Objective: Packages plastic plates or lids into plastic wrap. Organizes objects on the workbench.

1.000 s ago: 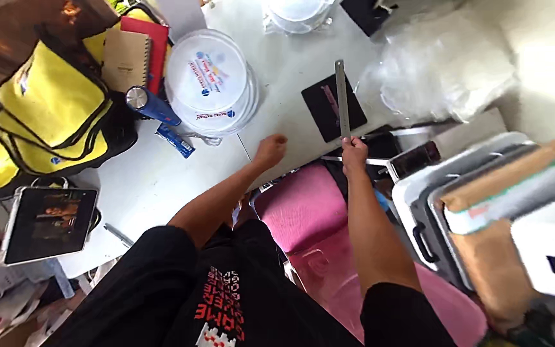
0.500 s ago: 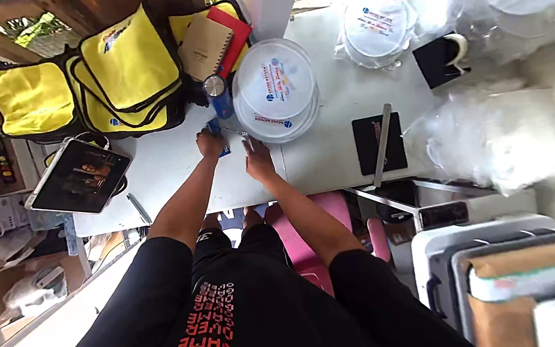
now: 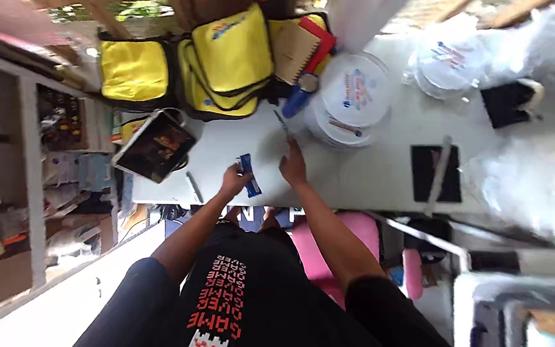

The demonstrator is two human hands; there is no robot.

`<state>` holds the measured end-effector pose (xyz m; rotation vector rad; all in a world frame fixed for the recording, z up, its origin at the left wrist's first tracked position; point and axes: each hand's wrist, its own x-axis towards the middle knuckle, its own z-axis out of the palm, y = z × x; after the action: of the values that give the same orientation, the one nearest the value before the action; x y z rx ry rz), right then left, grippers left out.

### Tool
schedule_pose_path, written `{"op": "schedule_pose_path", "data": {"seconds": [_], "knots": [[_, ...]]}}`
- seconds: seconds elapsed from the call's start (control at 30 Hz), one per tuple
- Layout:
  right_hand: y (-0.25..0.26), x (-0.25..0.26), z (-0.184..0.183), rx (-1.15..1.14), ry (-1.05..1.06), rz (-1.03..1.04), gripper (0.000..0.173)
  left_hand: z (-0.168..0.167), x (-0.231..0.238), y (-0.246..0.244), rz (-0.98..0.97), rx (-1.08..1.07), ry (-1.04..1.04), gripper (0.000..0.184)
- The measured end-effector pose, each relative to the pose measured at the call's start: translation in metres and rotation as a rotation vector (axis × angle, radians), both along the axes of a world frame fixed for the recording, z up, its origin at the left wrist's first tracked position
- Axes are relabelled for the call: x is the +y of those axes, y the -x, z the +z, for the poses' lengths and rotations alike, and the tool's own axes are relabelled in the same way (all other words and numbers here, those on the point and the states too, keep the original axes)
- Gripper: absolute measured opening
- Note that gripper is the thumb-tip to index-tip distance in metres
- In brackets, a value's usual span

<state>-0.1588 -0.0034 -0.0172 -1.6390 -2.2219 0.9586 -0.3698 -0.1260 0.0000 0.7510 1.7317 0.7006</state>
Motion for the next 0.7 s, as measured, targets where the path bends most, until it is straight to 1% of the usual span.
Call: {"op": "schedule_pose_path", "data": {"seconds": [0.07, 0.17, 0.23, 0.3, 0.37, 0.47, 0.5, 0.57, 0.6, 0.63, 0.67, 0.7], "knots": [[0.011, -0.024, 0.007, 0.057, 0.045, -0.012, 0.047, 0.016, -0.025, 0.024, -0.028, -0.017, -0.009, 0.045], [0.019, -0.075, 0.003, 0.038, 0.176, 0.026, 0.039, 0.049, -0.063, 0.070, -0.020, 0.040, -0.023, 0.039], [0.018, -0.107, -0.008, 0.011, 0.198, 0.028, 0.036, 0.075, -0.091, 0.109, 0.080, 0.091, -0.040, 0.036], [0.017, -0.126, -0.014, -0.020, 0.155, 0.050, 0.034, 0.097, -0.125, 0.155, 0.232, 0.173, -0.081, 0.033], [0.024, -0.131, -0.010, -0.067, 0.157, 0.083, 0.030, 0.128, -0.168, 0.206, 0.407, 0.354, -0.112, 0.035], [0.032, -0.118, 0.005, -0.203, 0.240, 0.115, 0.027, 0.177, -0.243, 0.282, 0.720, 0.764, -0.048, 0.042], [0.037, -0.112, 0.008, -0.240, 0.272, 0.128, 0.027, 0.194, -0.275, 0.306, 0.818, 0.923, 0.003, 0.044], [0.047, -0.101, 0.005, -0.286, 0.327, 0.156, 0.026, 0.225, -0.356, 0.355, 0.977, 1.295, 0.103, 0.043], [0.051, -0.095, 0.002, -0.297, 0.346, 0.163, 0.026, 0.236, -0.401, 0.378, 1.019, 1.476, 0.125, 0.040], [0.055, -0.090, 0.003, -0.300, 0.367, 0.160, 0.026, 0.246, -0.441, 0.395, 1.032, 1.576, 0.097, 0.040], [0.059, -0.087, 0.007, -0.306, 0.396, 0.141, 0.027, 0.254, -0.473, 0.410, 1.007, 1.602, 0.089, 0.043], [0.063, -0.083, 0.015, -0.313, 0.409, 0.117, 0.029, 0.255, -0.487, 0.421, 0.959, 1.601, 0.141, 0.046]]}}
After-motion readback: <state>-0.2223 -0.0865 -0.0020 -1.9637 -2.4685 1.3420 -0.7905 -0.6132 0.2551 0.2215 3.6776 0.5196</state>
